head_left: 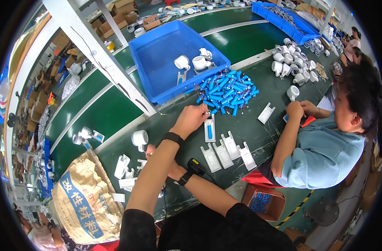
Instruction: The person peels a yellow sticker and presses it onto a white plastic base before setting it aside. They then connect a battery to a light fixture's circuit board, tuck the battery inside, and snap the fixture onto the base.
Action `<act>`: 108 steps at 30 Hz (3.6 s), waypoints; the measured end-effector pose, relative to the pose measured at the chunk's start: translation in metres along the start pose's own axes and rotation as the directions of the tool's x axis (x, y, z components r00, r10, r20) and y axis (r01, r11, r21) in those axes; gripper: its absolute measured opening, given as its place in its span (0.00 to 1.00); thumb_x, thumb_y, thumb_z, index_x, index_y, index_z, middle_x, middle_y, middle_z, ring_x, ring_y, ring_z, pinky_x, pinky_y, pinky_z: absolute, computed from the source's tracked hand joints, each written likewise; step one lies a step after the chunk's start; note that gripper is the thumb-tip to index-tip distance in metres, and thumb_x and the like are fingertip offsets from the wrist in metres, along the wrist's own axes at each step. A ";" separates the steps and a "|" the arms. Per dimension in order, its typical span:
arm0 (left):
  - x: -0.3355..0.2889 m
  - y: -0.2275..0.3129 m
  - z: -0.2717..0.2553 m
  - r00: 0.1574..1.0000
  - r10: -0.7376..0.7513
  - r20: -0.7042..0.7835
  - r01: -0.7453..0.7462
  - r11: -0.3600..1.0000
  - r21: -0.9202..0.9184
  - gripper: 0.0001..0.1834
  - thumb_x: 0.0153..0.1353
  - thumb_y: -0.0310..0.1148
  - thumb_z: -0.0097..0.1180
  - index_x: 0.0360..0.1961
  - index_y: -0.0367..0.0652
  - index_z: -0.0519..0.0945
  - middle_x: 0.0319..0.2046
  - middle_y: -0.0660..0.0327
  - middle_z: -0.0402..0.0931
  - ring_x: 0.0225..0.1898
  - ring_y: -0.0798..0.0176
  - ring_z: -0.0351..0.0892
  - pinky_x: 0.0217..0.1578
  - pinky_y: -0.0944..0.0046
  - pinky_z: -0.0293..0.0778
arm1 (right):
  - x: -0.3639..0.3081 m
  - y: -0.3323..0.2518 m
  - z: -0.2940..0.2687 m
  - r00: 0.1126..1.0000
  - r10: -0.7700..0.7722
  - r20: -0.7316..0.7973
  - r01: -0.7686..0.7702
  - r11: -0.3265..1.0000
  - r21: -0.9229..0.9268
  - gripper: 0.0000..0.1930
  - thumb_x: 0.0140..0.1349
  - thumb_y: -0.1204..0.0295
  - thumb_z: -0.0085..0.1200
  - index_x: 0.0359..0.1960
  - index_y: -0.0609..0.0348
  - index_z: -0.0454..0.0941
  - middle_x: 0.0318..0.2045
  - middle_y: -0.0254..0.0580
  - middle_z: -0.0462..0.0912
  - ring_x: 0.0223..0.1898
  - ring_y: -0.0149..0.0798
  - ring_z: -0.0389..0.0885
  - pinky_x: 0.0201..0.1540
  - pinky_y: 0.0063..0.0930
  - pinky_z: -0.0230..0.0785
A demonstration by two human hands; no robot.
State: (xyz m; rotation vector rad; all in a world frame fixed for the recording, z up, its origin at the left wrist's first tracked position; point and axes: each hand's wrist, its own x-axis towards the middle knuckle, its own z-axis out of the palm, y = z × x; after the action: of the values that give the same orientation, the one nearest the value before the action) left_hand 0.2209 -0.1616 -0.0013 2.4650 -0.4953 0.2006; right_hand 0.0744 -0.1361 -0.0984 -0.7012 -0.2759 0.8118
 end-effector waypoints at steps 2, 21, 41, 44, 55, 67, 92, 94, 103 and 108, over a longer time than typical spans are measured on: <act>-0.001 -0.001 0.000 1.000 0.001 -0.005 -0.001 1.000 -0.003 0.11 0.57 0.32 0.67 0.34 0.40 0.77 0.28 0.51 0.81 0.31 0.44 0.82 0.32 0.52 0.77 | 0.001 -0.007 0.001 0.997 -0.068 0.047 0.076 0.978 -0.194 0.07 0.69 0.73 0.48 0.32 0.54 0.66 0.29 0.26 0.66 0.32 0.22 0.64 0.33 0.21 0.60; -0.002 -0.004 0.002 0.998 0.035 -0.043 -0.036 0.999 -0.028 0.10 0.56 0.32 0.66 0.32 0.40 0.77 0.25 0.52 0.80 0.29 0.45 0.81 0.31 0.51 0.75 | -0.002 -0.024 0.010 0.985 -0.148 0.089 0.170 0.921 -0.351 0.08 0.69 0.75 0.48 0.31 0.56 0.64 0.28 0.27 0.67 0.30 0.22 0.63 0.31 0.20 0.60; -0.045 -0.015 -0.101 0.904 -0.425 -0.041 0.371 0.829 -0.419 0.16 0.57 0.32 0.69 0.45 0.38 0.83 0.33 0.58 0.86 0.33 0.70 0.83 0.35 0.68 0.77 | 0.020 -0.024 0.026 0.921 -0.387 -0.049 0.158 0.487 -0.859 0.09 0.61 0.74 0.55 0.40 0.67 0.79 0.36 0.64 0.82 0.41 0.58 0.83 0.43 0.45 0.76; -0.087 -0.012 -0.166 0.852 -0.518 -0.070 0.411 0.747 -0.522 0.18 0.59 0.30 0.67 0.50 0.35 0.80 0.35 0.58 0.86 0.36 0.70 0.83 0.37 0.70 0.77 | 0.038 -0.032 0.062 0.905 -0.423 0.033 0.202 0.361 -0.911 0.08 0.59 0.74 0.58 0.39 0.64 0.80 0.33 0.59 0.83 0.39 0.60 0.82 0.42 0.46 0.75; -0.186 -0.159 -0.267 0.409 -0.678 -0.611 0.618 0.698 -0.361 0.19 0.55 0.33 0.69 0.46 0.36 0.83 0.33 0.58 0.86 0.33 0.70 0.83 0.36 0.68 0.78 | 0.200 -0.044 0.104 0.899 -0.415 -0.138 0.101 0.504 -0.857 0.13 0.58 0.70 0.61 0.44 0.60 0.84 0.37 0.50 0.87 0.41 0.48 0.86 0.46 0.35 0.75; -0.256 -0.315 -0.257 0.144 -0.602 -0.786 0.822 0.514 -0.244 0.38 0.50 0.52 0.69 0.57 0.38 0.76 0.44 0.44 0.83 0.47 0.44 0.84 0.50 0.50 0.78 | 0.190 -0.071 0.103 0.904 -0.405 0.134 0.271 0.302 -0.914 0.15 0.67 0.65 0.59 0.49 0.61 0.82 0.36 0.44 0.87 0.30 0.34 0.81 0.34 0.26 0.71; -0.363 -0.066 -0.197 0.541 -0.725 -0.426 0.841 0.459 0.287 0.22 0.60 0.45 0.62 0.46 0.38 0.82 0.40 0.43 0.81 0.41 0.39 0.81 0.43 0.47 0.76 | -0.114 -0.097 0.107 0.956 -0.252 0.149 0.198 0.184 -0.963 0.06 0.63 0.72 0.62 0.39 0.59 0.84 0.21 0.31 0.73 0.20 0.25 0.66 0.25 0.22 0.59; -0.362 -0.033 -0.214 0.516 -0.696 -0.499 0.855 0.449 0.258 0.21 0.65 0.43 0.59 0.53 0.39 0.79 0.40 0.47 0.83 0.38 0.48 0.84 0.40 0.54 0.78 | -0.103 -0.102 0.122 0.960 -0.226 0.163 0.192 0.112 -0.975 0.07 0.60 0.73 0.64 0.39 0.56 0.85 0.22 0.39 0.75 0.20 0.32 0.68 0.25 0.26 0.62; -0.426 0.168 -0.134 0.243 -0.933 -0.264 0.147 0.304 -0.941 0.28 0.74 0.34 0.48 0.72 0.40 0.60 0.55 0.50 0.76 0.47 0.60 0.82 0.46 0.59 0.81 | -0.098 -0.111 0.113 0.986 0.142 -0.082 -0.083 -0.002 -0.997 0.38 0.48 0.59 0.75 0.60 0.59 0.75 0.18 0.39 0.71 0.19 0.32 0.69 0.24 0.29 0.62; -0.440 0.145 -0.071 0.143 -0.986 -0.089 -0.002 0.090 -0.996 0.28 0.75 0.38 0.48 0.72 0.44 0.59 0.54 0.49 0.76 0.45 0.60 0.82 0.47 0.58 0.82 | -0.084 -0.079 0.087 0.988 0.152 0.008 -0.013 0.134 -0.991 0.35 0.50 0.62 0.74 0.60 0.57 0.75 0.17 0.36 0.70 0.19 0.27 0.67 0.24 0.27 0.61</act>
State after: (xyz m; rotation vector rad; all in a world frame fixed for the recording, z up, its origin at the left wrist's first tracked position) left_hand -0.2424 -0.0946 0.0220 0.8882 0.9005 0.5696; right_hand 0.0213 -0.1963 0.0218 -2.0171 -0.9602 0.6806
